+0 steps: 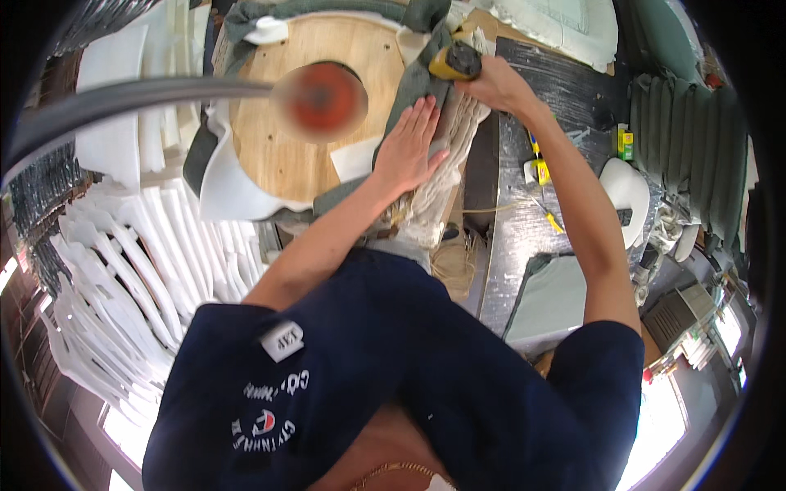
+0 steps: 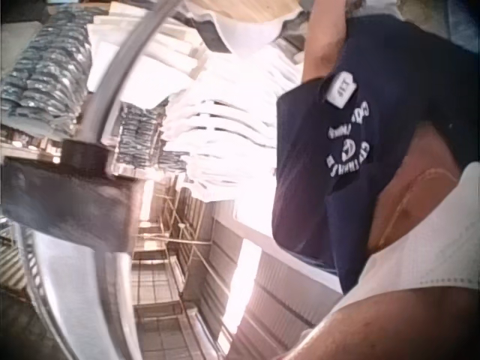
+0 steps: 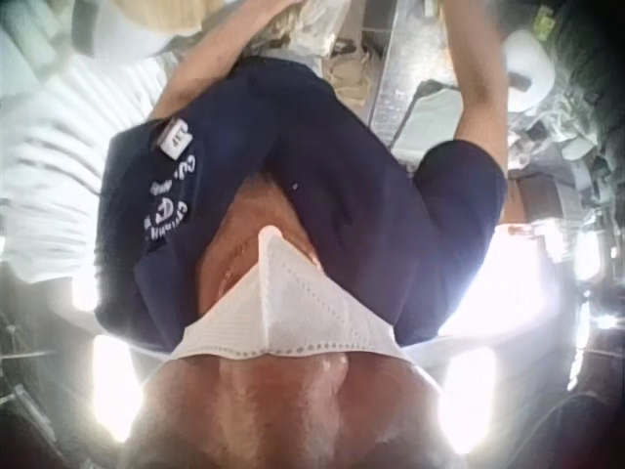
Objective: The person places a white foam pad and a wooden seat base on a work table, then covers it with a green fabric. Using a staple gun, the person secures the fabric around the edges of the seat base, pulling it taut and stapling repeatedly. The person flips the seat over to check the underside and continues stapling.
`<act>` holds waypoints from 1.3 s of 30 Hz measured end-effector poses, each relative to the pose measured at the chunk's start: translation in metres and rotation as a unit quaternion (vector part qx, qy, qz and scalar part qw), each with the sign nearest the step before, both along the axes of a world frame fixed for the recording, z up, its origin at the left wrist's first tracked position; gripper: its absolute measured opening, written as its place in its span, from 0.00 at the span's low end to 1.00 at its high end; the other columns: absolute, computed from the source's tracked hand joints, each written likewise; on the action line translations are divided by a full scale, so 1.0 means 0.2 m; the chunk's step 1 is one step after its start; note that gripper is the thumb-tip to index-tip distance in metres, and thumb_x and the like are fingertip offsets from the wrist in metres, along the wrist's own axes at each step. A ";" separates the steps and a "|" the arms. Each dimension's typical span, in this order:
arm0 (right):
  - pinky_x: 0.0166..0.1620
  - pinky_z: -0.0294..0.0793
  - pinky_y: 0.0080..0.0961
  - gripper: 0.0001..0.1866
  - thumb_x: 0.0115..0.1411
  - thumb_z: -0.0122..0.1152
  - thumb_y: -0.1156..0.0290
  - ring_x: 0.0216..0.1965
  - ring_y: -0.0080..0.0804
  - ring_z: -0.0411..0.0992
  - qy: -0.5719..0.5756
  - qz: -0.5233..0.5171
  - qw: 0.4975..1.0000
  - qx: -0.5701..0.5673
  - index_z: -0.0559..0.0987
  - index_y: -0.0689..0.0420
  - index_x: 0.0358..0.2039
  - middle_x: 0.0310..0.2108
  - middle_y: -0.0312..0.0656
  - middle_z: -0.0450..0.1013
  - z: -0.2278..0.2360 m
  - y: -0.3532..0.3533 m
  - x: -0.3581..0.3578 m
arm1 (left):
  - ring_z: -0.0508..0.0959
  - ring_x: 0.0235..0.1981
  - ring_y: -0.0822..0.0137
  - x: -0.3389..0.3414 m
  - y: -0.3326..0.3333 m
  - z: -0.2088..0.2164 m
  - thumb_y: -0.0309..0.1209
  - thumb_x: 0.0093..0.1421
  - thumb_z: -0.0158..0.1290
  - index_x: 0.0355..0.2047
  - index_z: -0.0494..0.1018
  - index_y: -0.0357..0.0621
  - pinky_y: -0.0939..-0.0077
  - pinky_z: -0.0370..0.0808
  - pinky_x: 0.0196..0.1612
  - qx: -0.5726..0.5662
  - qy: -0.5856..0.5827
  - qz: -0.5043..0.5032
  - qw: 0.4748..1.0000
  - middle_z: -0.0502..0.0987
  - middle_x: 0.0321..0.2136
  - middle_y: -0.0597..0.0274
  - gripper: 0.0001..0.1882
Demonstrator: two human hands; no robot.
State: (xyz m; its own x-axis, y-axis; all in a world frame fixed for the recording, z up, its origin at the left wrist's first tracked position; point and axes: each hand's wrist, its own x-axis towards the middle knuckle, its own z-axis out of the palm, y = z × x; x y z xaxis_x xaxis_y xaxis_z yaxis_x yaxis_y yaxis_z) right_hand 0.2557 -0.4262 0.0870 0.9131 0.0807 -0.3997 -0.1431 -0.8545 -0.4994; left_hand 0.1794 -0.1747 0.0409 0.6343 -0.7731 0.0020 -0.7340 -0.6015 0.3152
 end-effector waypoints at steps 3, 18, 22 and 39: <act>0.42 0.79 0.42 0.23 0.53 0.68 0.58 0.37 0.58 0.80 0.016 0.008 1.000 0.017 0.82 0.64 0.41 0.33 0.61 0.80 0.04 0.03 -0.06 | 0.53 0.75 0.50 -0.07 0.05 0.03 0.54 0.70 0.44 0.70 0.56 0.29 0.59 0.49 0.76 0.014 0.003 -0.003 1.000 0.51 0.74 0.42 0.42; 0.42 0.80 0.45 0.21 0.51 0.68 0.57 0.37 0.60 0.80 -0.016 0.003 0.997 0.077 0.84 0.63 0.38 0.31 0.61 0.80 0.08 0.20 -0.28 | 0.51 0.75 0.51 -0.19 0.19 0.06 0.49 0.69 0.46 0.70 0.55 0.28 0.60 0.45 0.77 0.037 0.015 0.031 0.999 0.51 0.73 0.41 0.41; 0.43 0.79 0.42 0.20 0.53 0.68 0.60 0.40 0.58 0.80 0.016 0.014 0.997 0.071 0.83 0.62 0.41 0.33 0.61 0.80 0.09 0.24 -0.31 | 0.53 0.74 0.50 -0.21 0.22 0.08 0.47 0.68 0.47 0.69 0.56 0.27 0.60 0.48 0.76 0.038 0.011 0.035 0.999 0.52 0.73 0.41 0.39; 0.42 0.79 0.45 0.18 0.54 0.69 0.59 0.38 0.60 0.79 0.037 0.064 0.996 0.042 0.84 0.61 0.38 0.31 0.58 0.80 0.09 0.38 -0.48 | 0.82 0.42 0.63 -0.12 0.85 0.40 0.46 0.64 0.61 0.56 0.71 0.32 0.68 0.78 0.50 -0.026 0.633 0.296 0.715 0.82 0.40 0.53 0.30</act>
State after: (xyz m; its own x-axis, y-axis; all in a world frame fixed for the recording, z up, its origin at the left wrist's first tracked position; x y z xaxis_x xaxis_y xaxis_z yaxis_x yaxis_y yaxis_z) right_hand 0.1588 -0.3504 0.1059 0.8618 0.2302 -0.4520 -0.0746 -0.8238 -0.5619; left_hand 0.1560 -0.0041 0.1206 0.3694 -0.3884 -0.8442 0.5364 -0.6527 0.5350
